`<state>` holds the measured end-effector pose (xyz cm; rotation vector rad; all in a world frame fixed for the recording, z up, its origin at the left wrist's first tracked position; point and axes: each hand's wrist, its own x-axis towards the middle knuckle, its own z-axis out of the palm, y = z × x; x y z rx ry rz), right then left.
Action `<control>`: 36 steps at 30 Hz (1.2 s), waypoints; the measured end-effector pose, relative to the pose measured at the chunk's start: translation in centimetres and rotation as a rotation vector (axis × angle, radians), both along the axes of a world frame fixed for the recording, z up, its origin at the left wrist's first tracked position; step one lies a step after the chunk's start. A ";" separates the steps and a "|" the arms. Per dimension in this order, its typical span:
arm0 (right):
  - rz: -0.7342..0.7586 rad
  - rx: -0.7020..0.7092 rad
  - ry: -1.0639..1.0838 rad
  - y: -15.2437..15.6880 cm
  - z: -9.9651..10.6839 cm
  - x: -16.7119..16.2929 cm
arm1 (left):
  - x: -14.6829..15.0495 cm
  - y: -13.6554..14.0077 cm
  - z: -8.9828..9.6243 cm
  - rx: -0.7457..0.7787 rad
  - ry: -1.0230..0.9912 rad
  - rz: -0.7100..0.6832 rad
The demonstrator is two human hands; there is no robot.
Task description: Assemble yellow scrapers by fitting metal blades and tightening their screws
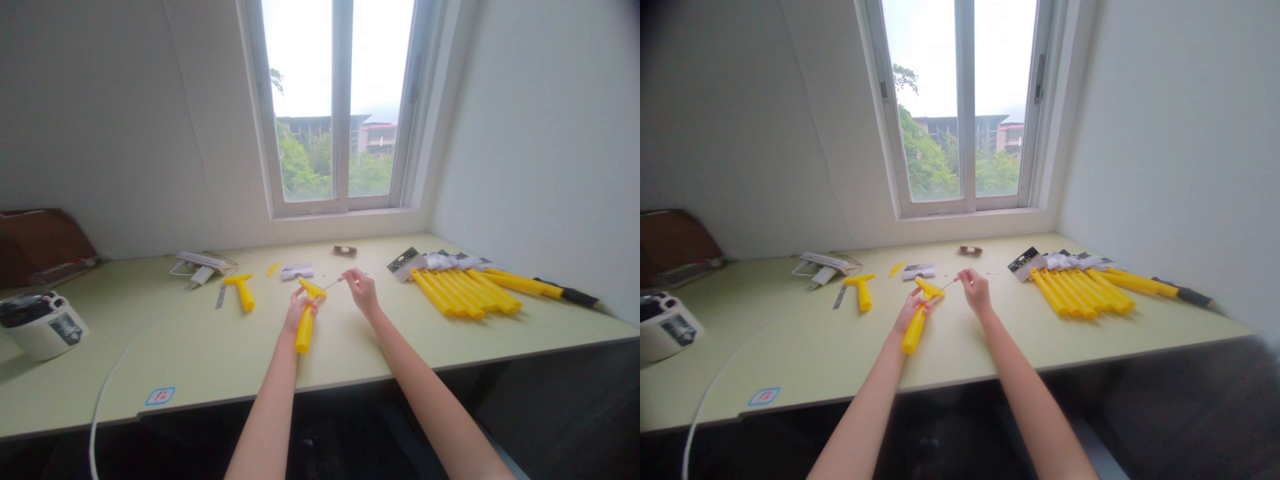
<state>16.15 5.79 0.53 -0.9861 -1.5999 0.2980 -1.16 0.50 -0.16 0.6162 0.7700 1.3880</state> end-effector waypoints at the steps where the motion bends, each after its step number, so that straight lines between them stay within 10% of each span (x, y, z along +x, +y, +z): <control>1: -0.005 0.000 0.000 0.0 0.0 0.0 | 0.0 0.0 0.0 -0.003 0.002 0.002; 25: -0.005 -0.063 0.101 -0.5 0.7 0.0 | 0.0 0.0 0.2 -0.010 -0.001 0.018; 36: -0.338 -0.218 -0.096 1.2 -1.7 1.1 | -0.4 -0.2 0.8 -0.137 -0.205 0.116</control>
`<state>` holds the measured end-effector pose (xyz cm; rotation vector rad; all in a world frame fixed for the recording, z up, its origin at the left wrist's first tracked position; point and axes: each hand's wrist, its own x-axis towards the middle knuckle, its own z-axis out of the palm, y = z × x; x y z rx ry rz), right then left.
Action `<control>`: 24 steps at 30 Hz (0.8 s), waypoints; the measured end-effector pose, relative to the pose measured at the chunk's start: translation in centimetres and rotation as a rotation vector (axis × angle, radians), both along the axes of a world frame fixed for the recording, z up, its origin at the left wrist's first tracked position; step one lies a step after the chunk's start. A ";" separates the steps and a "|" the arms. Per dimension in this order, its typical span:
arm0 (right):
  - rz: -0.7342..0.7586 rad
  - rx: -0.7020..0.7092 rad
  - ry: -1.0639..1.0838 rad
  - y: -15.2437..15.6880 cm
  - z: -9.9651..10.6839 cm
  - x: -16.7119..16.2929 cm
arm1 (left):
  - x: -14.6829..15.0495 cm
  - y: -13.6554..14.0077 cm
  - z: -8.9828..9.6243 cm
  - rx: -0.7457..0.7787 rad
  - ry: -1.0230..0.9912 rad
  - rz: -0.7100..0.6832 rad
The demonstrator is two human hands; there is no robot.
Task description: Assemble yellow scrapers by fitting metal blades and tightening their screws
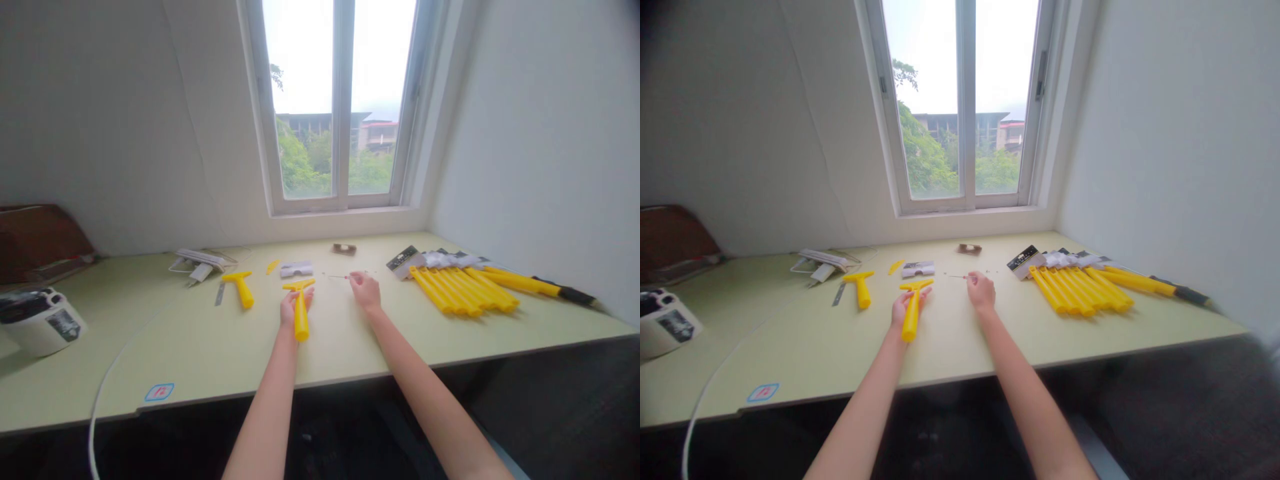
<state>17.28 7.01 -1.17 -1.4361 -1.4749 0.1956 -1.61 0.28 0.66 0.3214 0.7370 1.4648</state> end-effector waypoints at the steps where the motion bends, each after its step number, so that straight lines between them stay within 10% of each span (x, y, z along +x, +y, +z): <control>1: -0.010 -0.023 -0.028 0.1 -0.3 0.0 | 0.0 0.0 -0.1 0.007 0.004 -0.004; 8: 0.062 0.050 -0.170 -0.1 -0.5 -0.6 | 0.8 0.6 -0.9 0.137 0.070 0.082; 17: 0.733 -0.129 0.147 -3.2 0.8 -4.1 | 2.5 2.7 -1.7 0.364 0.273 0.109; 24: 0.572 -0.146 0.308 -2.0 0.3 -3.6 | 0.4 6.0 -1.8 0.309 0.995 0.227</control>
